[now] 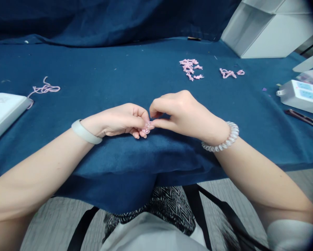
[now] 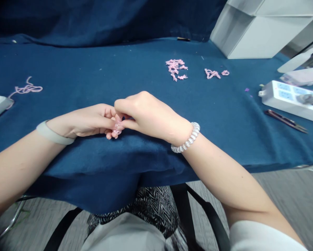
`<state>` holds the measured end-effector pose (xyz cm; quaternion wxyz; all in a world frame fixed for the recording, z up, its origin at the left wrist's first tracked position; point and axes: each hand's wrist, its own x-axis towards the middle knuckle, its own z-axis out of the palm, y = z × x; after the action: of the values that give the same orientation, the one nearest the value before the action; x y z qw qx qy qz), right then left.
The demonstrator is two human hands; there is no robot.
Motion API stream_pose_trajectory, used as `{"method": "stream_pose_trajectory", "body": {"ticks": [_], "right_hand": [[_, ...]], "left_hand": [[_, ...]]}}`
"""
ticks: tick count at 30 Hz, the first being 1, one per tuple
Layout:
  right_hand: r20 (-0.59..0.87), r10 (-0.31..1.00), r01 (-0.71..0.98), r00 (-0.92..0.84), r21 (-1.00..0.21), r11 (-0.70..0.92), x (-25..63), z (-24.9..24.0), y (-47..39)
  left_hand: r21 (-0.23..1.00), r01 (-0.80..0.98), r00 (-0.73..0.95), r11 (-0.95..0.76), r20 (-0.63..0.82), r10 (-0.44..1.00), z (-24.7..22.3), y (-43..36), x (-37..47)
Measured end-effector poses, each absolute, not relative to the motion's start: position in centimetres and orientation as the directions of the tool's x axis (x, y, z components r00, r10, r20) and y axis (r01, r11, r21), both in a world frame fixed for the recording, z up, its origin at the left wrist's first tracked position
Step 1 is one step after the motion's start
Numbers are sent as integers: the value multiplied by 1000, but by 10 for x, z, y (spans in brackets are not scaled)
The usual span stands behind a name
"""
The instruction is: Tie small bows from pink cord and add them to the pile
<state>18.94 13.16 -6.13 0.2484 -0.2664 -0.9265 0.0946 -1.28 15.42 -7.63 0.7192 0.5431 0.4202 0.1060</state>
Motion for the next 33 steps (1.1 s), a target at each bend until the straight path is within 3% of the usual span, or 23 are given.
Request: {"method": "stream_pose_trajectory", "body": {"ticks": [11,20,28,33], "right_hand": [[260,587,441,-767,-451,776,186,-62,132],[389,547,375,-741,-436,818,189,-65,133],[494,518,319,-698,-434,843,192,-61,131],[472,500,334,-726,-392,857,193,-59,128]], "left_hand": [[855,370,669,364,-517,533,-77,153,-12],[830,309,633,464,-544,551,-75,154,-10],[871,150,616,467,-452,645,-70,153,-10],[889,83,601,450,-405,689,-68,151,-9]]}}
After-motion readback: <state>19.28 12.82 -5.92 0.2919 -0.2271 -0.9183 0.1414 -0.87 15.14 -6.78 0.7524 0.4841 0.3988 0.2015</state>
